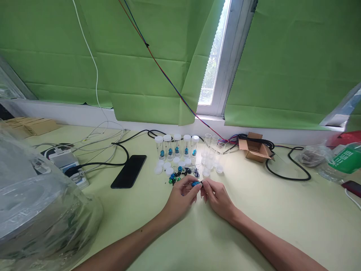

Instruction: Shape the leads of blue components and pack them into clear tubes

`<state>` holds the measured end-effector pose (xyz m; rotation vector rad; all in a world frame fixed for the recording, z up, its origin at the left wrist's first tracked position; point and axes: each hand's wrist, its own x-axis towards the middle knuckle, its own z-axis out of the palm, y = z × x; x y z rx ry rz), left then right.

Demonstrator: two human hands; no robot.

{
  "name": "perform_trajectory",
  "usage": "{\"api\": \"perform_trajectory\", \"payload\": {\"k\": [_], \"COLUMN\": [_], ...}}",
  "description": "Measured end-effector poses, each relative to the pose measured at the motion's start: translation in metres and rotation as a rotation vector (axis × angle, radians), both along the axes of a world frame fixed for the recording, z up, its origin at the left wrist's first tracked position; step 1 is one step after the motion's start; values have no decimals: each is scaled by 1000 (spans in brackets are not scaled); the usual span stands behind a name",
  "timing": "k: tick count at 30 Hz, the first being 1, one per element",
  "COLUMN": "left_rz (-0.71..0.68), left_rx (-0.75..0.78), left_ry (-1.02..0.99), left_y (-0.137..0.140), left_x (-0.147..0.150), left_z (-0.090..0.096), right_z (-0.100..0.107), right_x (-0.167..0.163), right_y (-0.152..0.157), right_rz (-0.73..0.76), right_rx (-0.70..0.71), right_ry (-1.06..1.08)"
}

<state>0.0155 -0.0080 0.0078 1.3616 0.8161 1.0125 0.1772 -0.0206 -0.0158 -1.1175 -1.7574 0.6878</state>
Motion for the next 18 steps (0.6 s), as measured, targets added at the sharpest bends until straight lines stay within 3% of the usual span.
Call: {"api": "perform_trajectory", "payload": {"k": [9, 18], "left_rz": [-12, -46], "left_rx": [89, -45], "left_ry": [66, -22], "left_y": [-2, 1], "left_x": [0, 1], "left_z": [-1, -2], "right_z": [3, 2], "right_x": [-1, -2], "right_y": [0, 0], "right_rz": [-7, -5], "right_rx": [-14, -74], "right_ry": [29, 83]}}
